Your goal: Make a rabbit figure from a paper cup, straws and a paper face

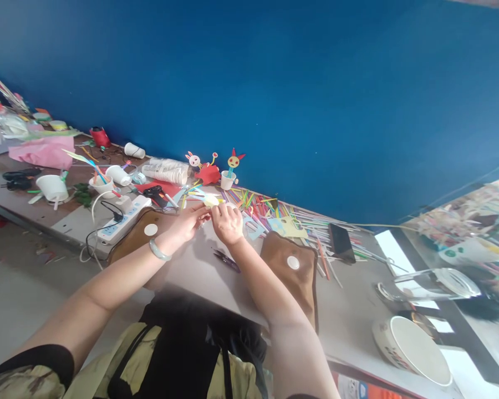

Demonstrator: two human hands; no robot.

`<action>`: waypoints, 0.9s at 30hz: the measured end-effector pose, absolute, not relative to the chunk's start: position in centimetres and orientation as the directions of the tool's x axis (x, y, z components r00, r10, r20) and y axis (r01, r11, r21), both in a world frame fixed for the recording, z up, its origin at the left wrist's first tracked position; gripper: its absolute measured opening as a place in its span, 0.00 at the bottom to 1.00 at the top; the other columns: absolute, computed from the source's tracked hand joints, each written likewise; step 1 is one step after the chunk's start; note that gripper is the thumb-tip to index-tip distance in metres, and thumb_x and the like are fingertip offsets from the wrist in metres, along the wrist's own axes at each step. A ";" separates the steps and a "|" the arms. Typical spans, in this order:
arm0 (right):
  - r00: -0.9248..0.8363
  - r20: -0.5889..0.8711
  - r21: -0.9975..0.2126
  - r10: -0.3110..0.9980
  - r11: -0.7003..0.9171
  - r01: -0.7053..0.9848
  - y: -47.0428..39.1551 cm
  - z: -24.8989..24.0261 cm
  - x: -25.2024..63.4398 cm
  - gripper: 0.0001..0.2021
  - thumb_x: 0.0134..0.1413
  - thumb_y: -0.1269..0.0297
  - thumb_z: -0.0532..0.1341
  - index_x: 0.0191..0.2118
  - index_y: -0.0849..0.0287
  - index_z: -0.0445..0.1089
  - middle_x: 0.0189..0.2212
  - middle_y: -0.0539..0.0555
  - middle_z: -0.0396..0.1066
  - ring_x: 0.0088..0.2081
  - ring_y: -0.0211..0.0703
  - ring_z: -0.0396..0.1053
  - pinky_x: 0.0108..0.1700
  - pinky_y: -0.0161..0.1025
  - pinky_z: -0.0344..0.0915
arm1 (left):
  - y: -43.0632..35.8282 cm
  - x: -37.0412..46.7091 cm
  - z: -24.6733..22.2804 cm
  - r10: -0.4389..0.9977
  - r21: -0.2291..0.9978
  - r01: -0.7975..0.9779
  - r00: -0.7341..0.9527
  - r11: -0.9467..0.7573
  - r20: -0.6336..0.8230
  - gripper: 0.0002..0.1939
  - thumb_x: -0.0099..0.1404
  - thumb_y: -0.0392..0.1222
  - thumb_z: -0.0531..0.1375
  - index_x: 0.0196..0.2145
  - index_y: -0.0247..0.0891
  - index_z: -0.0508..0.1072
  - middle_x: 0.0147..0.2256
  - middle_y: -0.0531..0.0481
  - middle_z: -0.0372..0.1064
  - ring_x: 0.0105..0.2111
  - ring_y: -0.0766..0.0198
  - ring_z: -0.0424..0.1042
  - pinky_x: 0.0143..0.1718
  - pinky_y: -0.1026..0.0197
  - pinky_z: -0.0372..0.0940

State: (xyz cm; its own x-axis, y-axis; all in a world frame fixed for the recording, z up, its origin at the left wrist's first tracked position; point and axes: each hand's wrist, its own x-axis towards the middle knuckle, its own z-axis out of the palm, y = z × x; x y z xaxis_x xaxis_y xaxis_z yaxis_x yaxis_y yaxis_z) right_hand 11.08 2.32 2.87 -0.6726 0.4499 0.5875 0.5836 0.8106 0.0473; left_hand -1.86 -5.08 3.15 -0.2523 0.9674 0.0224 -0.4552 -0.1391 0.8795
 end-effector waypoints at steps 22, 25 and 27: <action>-0.425 0.021 -0.998 0.905 -0.006 -0.062 3.3 3.7 9.4 0.16 0.48 0.50 0.66 0.28 0.55 0.62 0.15 0.40 0.51 0.17 0.31 0.47 0.20 0.33 0.46 | -3.2 -4.3 4.4 0.957 0.943 -0.334 -0.272 0.008 -0.104 0.19 0.61 0.56 0.65 0.34 0.35 0.79 0.31 0.44 0.78 0.29 0.63 0.75 0.33 0.62 0.69; -0.420 0.011 -0.997 0.907 -0.022 -0.074 3.7 3.5 9.0 0.16 0.47 0.50 0.66 0.28 0.54 0.62 0.16 0.40 0.52 0.17 0.30 0.47 0.19 0.33 0.47 | -2.7 -4.1 3.8 0.964 0.932 -0.362 -0.248 -0.005 -0.091 0.18 0.61 0.55 0.65 0.36 0.35 0.79 0.32 0.44 0.78 0.28 0.63 0.76 0.33 0.63 0.68; -0.408 0.008 -0.997 0.913 -0.026 -0.078 4.2 3.4 8.7 0.16 0.46 0.50 0.66 0.28 0.54 0.62 0.17 0.41 0.54 0.17 0.30 0.48 0.19 0.33 0.47 | -2.2 -4.0 3.4 0.962 0.922 -0.388 -0.250 0.001 -0.107 0.13 0.58 0.48 0.68 0.34 0.34 0.79 0.30 0.45 0.78 0.28 0.65 0.76 0.33 0.64 0.68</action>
